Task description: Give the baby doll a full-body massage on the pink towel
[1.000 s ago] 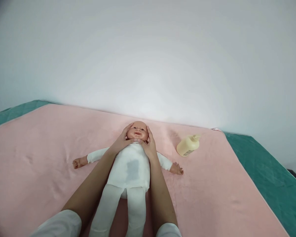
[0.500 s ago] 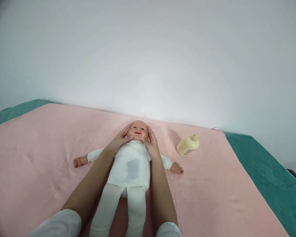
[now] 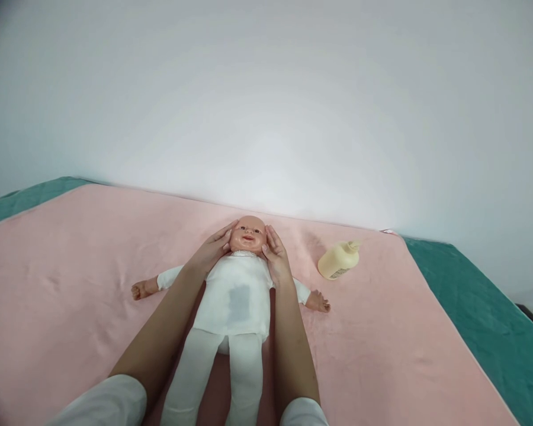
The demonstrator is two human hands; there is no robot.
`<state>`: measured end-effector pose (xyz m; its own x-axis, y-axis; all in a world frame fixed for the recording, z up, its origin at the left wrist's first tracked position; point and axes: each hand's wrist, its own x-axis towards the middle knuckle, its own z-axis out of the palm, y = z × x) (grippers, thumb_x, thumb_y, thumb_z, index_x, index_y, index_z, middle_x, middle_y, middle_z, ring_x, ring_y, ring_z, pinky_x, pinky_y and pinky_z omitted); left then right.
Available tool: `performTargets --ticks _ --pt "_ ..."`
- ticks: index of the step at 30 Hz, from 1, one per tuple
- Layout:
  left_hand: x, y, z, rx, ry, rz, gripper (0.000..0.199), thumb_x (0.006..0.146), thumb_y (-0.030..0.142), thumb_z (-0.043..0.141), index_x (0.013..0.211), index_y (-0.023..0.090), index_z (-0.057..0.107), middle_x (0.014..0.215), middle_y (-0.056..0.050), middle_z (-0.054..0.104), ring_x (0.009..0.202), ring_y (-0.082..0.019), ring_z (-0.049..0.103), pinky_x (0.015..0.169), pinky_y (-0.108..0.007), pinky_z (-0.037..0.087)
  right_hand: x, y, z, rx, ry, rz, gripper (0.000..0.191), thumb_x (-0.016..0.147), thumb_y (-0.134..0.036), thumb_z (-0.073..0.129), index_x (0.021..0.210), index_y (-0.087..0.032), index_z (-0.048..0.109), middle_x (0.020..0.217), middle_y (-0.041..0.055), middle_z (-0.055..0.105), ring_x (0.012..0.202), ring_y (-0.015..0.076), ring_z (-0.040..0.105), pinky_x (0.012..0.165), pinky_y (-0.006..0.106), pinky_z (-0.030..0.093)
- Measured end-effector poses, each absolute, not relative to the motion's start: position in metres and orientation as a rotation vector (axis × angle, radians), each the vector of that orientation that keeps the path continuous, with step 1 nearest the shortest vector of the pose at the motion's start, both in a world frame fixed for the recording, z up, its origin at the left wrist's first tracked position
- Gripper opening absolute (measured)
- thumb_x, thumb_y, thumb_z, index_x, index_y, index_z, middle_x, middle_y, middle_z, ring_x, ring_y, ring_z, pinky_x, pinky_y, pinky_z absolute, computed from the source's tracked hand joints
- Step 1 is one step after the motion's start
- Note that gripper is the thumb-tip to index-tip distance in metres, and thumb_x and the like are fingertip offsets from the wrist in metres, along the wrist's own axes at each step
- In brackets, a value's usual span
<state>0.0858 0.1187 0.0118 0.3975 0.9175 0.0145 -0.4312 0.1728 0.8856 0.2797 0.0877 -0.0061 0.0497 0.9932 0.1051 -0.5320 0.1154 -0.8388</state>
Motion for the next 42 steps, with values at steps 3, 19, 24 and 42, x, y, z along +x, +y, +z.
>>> performTargets --ticks 3,19,24,42 --pt "0.085 0.12 0.013 0.951 0.663 1.057 0.061 0.087 0.05 0.059 0.141 0.025 0.047 0.151 -0.007 0.041 0.136 -0.028 0.043 0.113 -0.042 0.037 0.278 0.087 -0.005 -0.731 -0.835 1.31 0.071 0.068 -0.028 0.08 0.133 -0.028 0.052 0.157 0.0036 0.03 0.142 0.0241 0.035 0.118 0.047 0.032" --pt "0.093 0.106 0.017 1.305 0.87 1.051 0.11 0.062 0.035 0.085 0.152 0.026 0.022 0.154 -0.015 0.032 0.138 -0.036 0.038 0.115 -0.051 0.029 0.256 0.069 0.022 -1.042 -0.963 1.242 0.105 0.061 -0.037 0.084 0.15 -0.031 0.028 0.15 0.0073 0.042 0.125 0.0303 0.056 0.106 0.048 0.048" --pt "0.093 0.111 0.013 1.33 0.905 1.059 0.105 0.064 0.036 0.083 0.151 0.027 0.026 0.155 -0.013 0.031 0.14 -0.035 0.034 0.116 -0.048 0.028 0.255 0.072 0.022 -1.029 -0.958 1.219 0.104 0.061 -0.035 0.084 0.149 -0.028 0.03 0.148 0.0076 0.045 0.13 0.0297 0.051 0.109 0.046 0.045" --pt "0.085 0.108 0.03 1.331 0.913 1.011 0.088 0.075 0.045 0.074 0.149 0.025 0.032 0.155 -0.009 0.033 0.14 -0.032 0.035 0.114 -0.042 0.034 0.265 0.077 0.012 -0.902 -0.941 1.212 0.089 0.064 -0.035 0.083 0.142 -0.027 0.042 0.155 0.0037 0.034 0.144 0.0248 0.032 0.118 0.043 0.033"
